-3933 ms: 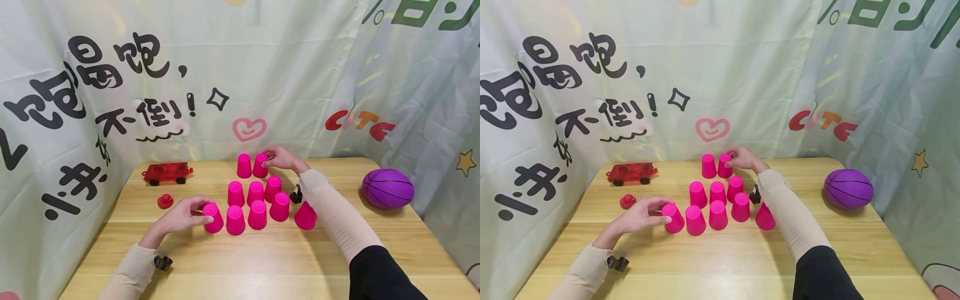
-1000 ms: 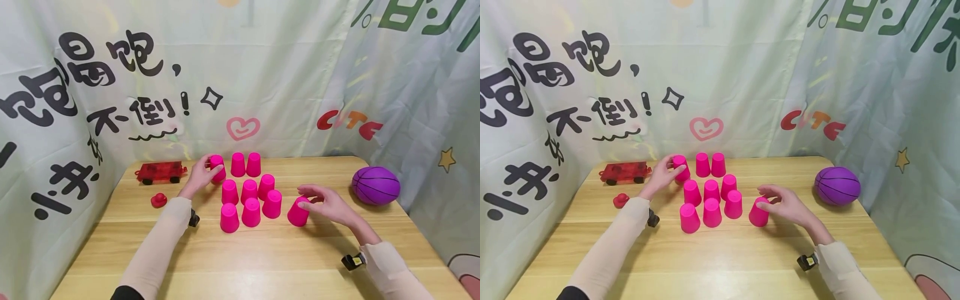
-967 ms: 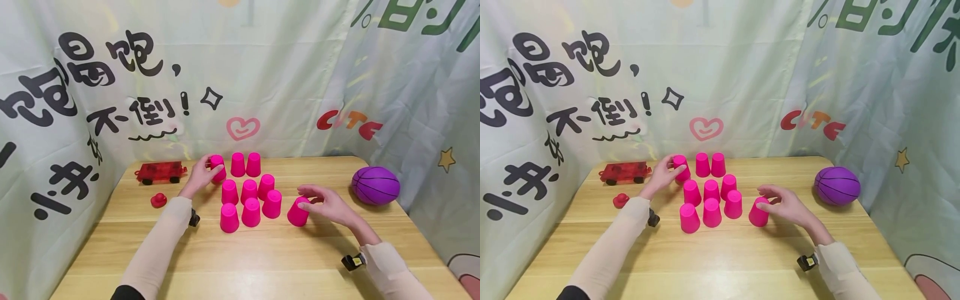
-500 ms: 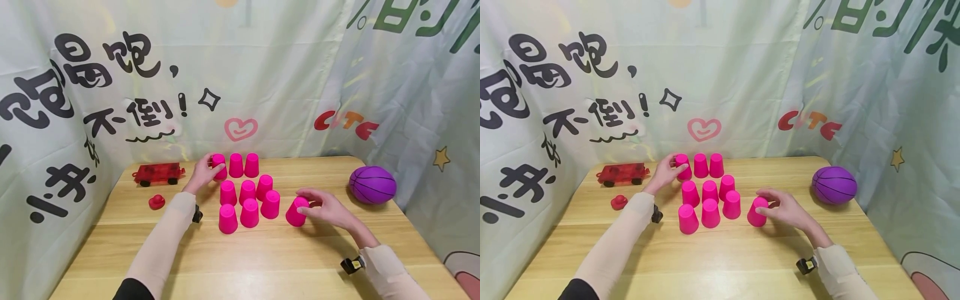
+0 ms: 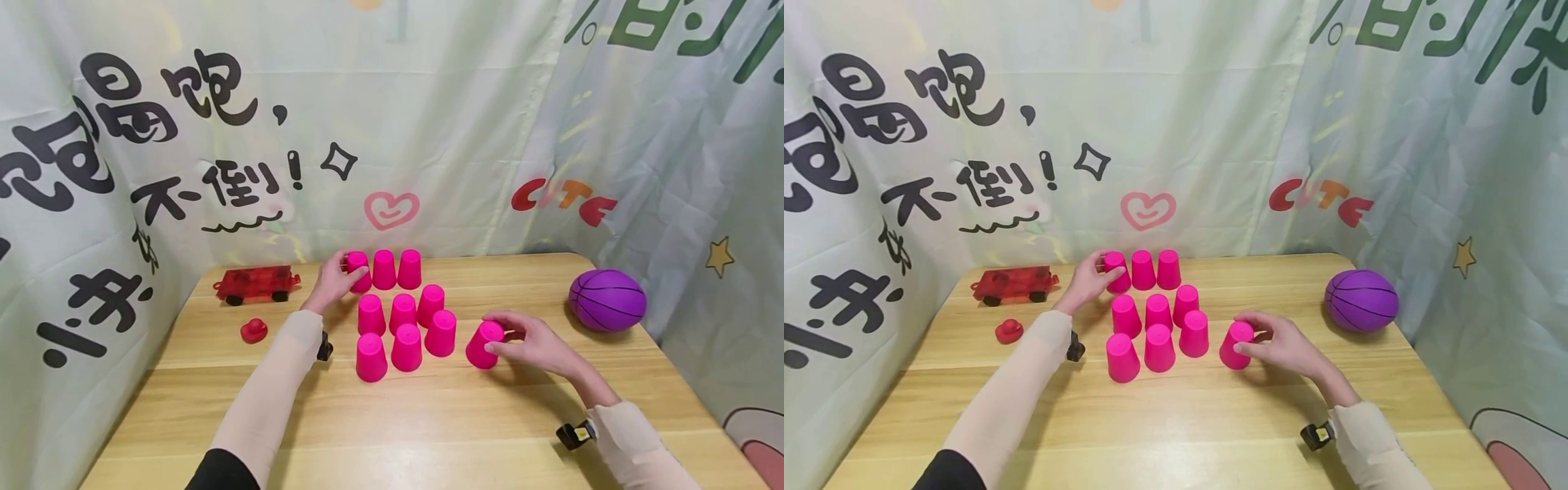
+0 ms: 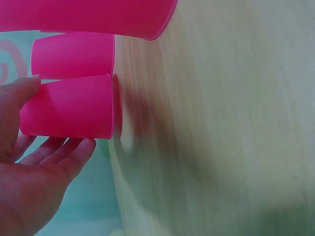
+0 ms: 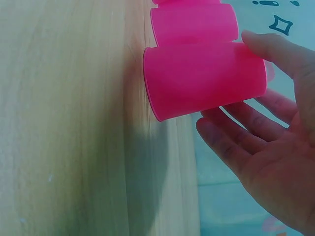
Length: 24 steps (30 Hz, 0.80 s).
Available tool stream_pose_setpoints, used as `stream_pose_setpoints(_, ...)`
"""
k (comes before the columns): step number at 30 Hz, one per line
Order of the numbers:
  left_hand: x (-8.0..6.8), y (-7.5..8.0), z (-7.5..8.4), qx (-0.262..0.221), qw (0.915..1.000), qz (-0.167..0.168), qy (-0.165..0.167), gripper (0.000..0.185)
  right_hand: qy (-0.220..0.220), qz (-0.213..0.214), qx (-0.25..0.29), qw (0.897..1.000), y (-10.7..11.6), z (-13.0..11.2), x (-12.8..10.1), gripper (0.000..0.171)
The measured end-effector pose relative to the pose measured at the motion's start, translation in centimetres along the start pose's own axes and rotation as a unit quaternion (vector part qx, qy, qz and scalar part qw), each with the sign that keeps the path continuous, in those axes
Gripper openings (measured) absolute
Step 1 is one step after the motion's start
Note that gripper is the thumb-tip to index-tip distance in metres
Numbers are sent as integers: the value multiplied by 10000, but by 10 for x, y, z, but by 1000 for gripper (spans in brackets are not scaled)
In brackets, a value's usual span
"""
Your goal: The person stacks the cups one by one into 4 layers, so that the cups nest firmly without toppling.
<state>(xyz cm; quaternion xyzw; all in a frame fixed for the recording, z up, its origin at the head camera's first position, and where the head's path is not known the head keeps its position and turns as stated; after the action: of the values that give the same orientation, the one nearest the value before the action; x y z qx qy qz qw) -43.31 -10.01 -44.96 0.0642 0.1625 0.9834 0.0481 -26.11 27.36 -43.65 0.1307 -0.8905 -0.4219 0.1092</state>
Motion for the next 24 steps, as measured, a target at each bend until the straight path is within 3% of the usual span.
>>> stream_pose_setpoints(24, 2, -1, -1, 262, 9996, 92, -47, 55, 14, -81, 73, 9999, -4, 6, -2, 54)
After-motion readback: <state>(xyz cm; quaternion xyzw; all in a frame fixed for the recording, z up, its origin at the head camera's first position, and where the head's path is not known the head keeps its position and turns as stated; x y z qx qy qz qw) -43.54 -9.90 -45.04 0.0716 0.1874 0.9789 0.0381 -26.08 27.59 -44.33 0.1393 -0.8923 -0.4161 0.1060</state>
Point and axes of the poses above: each hand's wrist, its own x-axis towards the middle knuckle, its own y-axis out of the back of the hand, z = x × y, the point moved 7 cm from there along x, towards the middle knuckle, and after that the axes turned 11 degrees about -x, right-handed, at the moved point
